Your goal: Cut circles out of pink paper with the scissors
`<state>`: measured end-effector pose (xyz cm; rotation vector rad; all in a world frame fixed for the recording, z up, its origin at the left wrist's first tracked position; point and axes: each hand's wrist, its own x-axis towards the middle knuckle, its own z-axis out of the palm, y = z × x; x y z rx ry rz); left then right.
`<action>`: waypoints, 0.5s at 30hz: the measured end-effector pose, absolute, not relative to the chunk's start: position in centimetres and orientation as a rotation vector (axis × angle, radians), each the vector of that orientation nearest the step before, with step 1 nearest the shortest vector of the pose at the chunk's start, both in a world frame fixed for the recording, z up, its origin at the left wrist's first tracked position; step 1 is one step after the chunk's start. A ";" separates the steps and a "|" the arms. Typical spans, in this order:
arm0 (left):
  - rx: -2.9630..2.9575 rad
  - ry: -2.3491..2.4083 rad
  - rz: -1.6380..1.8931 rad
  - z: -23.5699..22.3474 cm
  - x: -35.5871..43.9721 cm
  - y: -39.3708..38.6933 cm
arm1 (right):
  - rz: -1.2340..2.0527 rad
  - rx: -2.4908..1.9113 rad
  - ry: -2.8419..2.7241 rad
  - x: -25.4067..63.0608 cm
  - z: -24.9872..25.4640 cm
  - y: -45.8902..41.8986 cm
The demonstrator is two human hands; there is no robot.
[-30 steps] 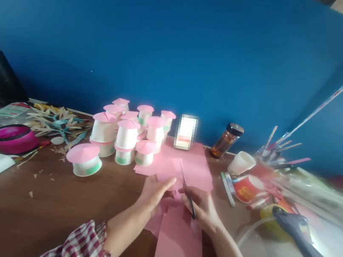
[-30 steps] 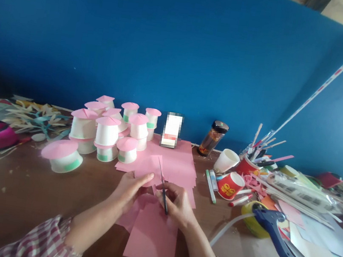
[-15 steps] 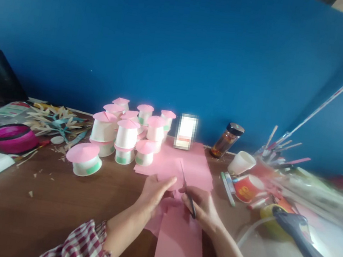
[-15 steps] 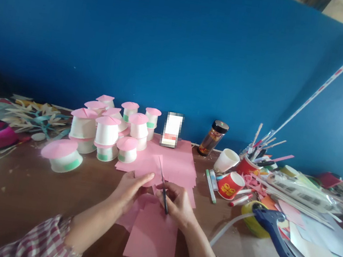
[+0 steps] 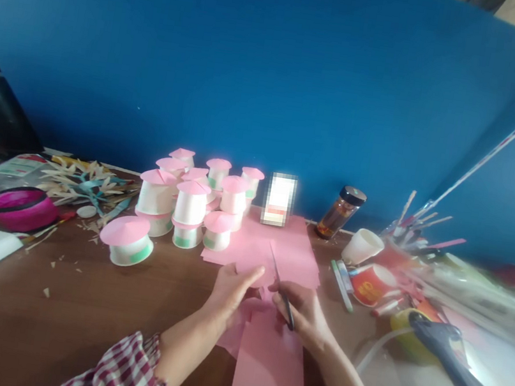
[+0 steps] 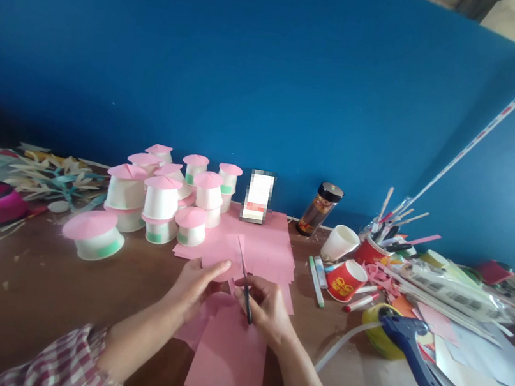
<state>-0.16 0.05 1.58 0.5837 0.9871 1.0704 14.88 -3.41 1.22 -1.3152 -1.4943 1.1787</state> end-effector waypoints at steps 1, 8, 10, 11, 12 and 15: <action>0.581 0.992 1.068 1.5 -0.2 0.1 | 1.185 -1.316 -1.492 14.9 1.2 -3.4; 0.589 1.004 1.064 1.3 -0.1 0.1 | 1.186 -1.317 -1.510 14.9 0.8 -3.4; 0.600 0.990 1.060 1.5 -0.1 0.1 | 1.144 -1.325 -1.547 14.8 0.8 -3.4; 0.602 0.986 1.061 1.6 -0.1 0.0 | 1.130 -1.330 -1.563 14.8 0.8 -3.4; 0.597 0.988 1.064 1.8 -0.1 0.0 | 1.120 -1.334 -1.574 14.7 0.8 -3.4; 0.557 1.018 1.078 2.1 0.0 -0.1 | 1.134 -1.343 -1.567 14.5 0.9 -3.4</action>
